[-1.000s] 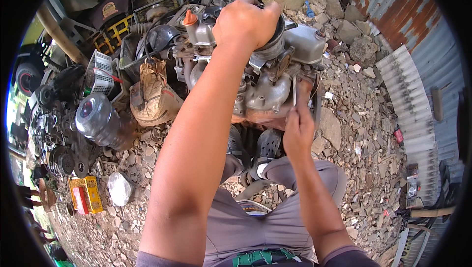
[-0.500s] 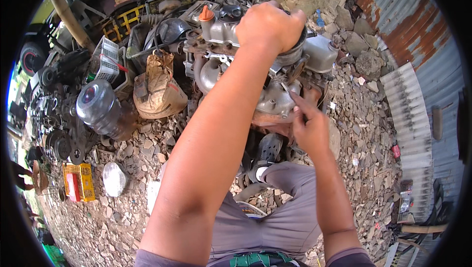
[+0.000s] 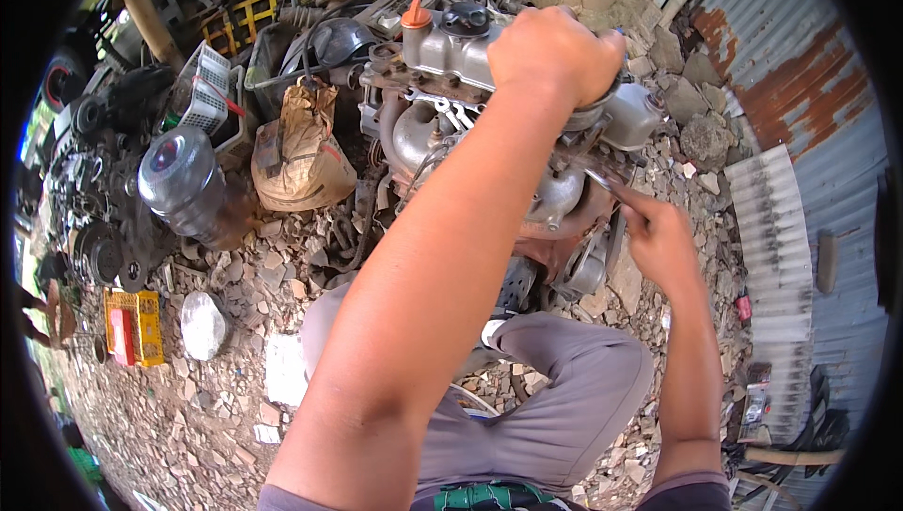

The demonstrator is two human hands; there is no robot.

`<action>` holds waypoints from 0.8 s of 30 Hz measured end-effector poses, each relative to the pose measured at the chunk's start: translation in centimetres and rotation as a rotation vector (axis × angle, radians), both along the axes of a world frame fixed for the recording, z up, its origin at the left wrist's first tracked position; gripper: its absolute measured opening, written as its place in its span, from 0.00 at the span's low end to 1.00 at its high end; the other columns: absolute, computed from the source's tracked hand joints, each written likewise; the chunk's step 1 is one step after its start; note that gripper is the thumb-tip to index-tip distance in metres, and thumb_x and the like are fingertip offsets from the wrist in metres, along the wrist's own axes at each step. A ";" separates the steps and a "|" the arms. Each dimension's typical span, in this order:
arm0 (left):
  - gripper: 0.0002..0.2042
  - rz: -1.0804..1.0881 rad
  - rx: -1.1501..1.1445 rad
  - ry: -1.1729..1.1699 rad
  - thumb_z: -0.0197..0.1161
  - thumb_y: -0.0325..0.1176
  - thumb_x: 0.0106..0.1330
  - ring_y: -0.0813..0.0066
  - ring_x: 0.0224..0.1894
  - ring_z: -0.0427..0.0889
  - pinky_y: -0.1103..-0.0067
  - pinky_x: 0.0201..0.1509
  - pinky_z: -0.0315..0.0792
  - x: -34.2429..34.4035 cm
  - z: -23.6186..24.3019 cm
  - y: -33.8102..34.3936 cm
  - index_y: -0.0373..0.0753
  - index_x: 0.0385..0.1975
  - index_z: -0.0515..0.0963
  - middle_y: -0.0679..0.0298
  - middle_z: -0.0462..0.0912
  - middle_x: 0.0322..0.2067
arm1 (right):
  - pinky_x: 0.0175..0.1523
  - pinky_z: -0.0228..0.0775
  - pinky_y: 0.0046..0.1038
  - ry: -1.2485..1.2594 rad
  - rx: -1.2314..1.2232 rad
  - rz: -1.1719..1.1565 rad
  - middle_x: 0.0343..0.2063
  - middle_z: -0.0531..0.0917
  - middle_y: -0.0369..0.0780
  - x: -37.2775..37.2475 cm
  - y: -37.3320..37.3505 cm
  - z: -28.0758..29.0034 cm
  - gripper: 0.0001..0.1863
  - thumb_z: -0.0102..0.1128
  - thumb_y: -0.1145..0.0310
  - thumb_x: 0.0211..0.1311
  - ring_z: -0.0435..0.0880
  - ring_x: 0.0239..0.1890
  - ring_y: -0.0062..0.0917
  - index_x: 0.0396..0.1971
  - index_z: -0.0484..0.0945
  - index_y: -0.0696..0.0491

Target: The person is sitting on the ground and using a wrench to loosen and tighten bolts on a car engine block. They manipulate a pulley and other components attached to the engine, repeatedly adjusting the tool and the parts.

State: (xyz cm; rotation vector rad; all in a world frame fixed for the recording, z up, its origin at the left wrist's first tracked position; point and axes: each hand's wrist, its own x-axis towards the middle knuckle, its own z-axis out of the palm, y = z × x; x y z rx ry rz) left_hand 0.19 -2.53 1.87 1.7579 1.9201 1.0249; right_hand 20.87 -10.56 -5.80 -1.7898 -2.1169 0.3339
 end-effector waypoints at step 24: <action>0.32 0.036 0.027 0.030 0.54 0.59 0.59 0.52 0.59 0.78 0.64 0.64 0.70 -0.2 0.0 0.2 0.43 0.55 0.81 0.51 0.81 0.55 | 0.44 0.75 0.32 0.440 0.128 0.183 0.42 0.88 0.46 -0.1 -2.5 -4.5 0.20 0.55 0.74 0.67 0.86 0.37 0.29 0.58 0.80 0.49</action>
